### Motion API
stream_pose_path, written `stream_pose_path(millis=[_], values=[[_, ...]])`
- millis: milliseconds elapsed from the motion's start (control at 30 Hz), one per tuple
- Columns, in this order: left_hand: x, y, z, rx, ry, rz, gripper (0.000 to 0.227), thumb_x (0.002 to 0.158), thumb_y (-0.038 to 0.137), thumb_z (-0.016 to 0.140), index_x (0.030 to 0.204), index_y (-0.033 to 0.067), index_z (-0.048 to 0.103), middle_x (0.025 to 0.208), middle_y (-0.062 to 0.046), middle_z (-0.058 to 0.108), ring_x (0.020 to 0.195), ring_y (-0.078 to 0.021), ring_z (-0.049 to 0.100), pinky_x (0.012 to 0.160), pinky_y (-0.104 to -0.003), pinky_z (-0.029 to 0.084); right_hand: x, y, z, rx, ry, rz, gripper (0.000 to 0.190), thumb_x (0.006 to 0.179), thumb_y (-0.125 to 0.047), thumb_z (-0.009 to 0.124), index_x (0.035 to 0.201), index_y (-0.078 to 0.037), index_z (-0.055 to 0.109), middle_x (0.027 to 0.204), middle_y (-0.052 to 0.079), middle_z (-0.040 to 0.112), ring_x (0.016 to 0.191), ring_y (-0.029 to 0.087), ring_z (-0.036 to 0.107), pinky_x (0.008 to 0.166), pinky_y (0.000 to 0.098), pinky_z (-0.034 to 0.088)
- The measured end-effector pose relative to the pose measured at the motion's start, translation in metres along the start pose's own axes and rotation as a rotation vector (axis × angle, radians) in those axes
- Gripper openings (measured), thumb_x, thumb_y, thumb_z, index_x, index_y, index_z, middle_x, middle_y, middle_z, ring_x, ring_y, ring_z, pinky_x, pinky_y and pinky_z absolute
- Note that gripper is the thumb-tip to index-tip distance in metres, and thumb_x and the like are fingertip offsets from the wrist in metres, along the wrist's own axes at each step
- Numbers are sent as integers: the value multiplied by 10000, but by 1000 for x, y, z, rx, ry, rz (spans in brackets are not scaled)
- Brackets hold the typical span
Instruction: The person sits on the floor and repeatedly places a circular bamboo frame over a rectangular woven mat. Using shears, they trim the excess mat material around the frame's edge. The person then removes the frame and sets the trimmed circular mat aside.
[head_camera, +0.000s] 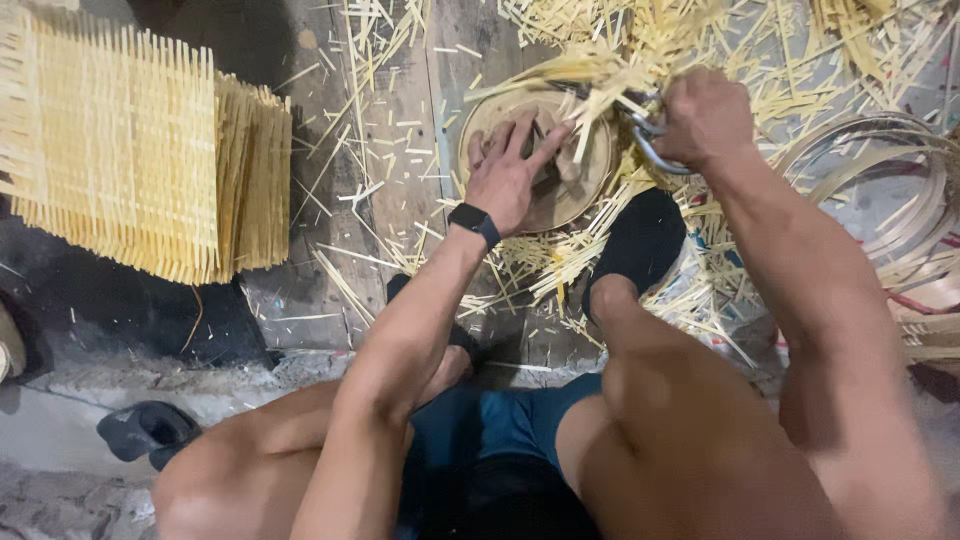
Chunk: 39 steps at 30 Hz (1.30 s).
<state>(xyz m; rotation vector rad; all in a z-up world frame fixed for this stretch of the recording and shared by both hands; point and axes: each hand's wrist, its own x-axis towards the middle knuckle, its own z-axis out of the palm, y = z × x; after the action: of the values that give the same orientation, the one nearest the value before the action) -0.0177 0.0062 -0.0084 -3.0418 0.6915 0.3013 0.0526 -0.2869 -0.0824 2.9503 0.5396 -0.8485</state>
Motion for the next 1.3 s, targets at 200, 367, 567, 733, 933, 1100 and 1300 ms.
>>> stream_pose_path(millis=[200, 367, 567, 733, 933, 1100, 1300], values=[[18, 41, -13, -499, 76, -358, 793, 886, 501, 697, 1520, 101, 440, 1455, -109, 596, 1334, -315, 544, 1173, -621, 289, -8, 4, 10, -189, 112, -20, 597, 963, -601, 553, 1037, -37, 735, 978, 175, 653, 871, 260, 624, 699, 395, 556], [18, 24, -14, -484, -10, -120, 946, 670, 489, 792, 1462, 92, 463, 1404, -112, 592, 1249, -317, 550, 1106, -692, 224, 8, -2, 4, -165, -76, -17, 667, 971, -647, 522, 1218, -58, 713, 991, 179, 627, 852, 272, 621, 744, 416, 548], [15, 11, -19, -495, -99, 20, 922, 644, 397, 801, 1470, 148, 477, 1411, -54, 602, 1291, -286, 548, 1159, -693, 207, -15, 2, -18, -75, 145, -68, 648, 915, -621, 602, 1345, -143, 683, 1125, 145, 662, 1036, 282, 627, 844, 428, 538], [16, 6, -19, -511, -113, 117, 920, 632, 386, 813, 1460, 147, 490, 1399, -72, 602, 1294, -305, 536, 1151, -685, 209, 9, -1, 2, -152, 167, -180, 526, 833, -556, 680, 1105, -111, 750, 923, 122, 708, 831, 224, 691, 729, 366, 573], [11, 17, -1, -539, -121, -93, 843, 696, 404, 781, 1474, 223, 513, 1434, -30, 615, 1343, -287, 550, 1197, -607, 256, 31, 68, 58, 784, 219, 446, 306, 921, -276, 748, 1078, -14, 753, 960, 172, 741, 829, 257, 715, 777, 443, 581], [17, 40, 27, -710, 240, -596, 905, 905, 472, 718, 1620, 70, 337, 1582, -191, 439, 1452, -405, 436, 1230, -625, 256, 23, 101, 77, 729, 19, 784, 828, 881, -499, 851, 1264, 149, 508, 1232, 334, 560, 1111, 415, 580, 960, 489, 467], [55, -41, 27, -513, 86, -570, 623, 888, 399, 696, 1431, 112, 591, 1457, -173, 586, 1362, -370, 528, 1113, -581, 379, -39, 48, 66, 480, 438, 463, 596, 969, -199, 824, 1352, 137, 516, 1343, 363, 524, 1263, 477, 535, 1072, 533, 451]])
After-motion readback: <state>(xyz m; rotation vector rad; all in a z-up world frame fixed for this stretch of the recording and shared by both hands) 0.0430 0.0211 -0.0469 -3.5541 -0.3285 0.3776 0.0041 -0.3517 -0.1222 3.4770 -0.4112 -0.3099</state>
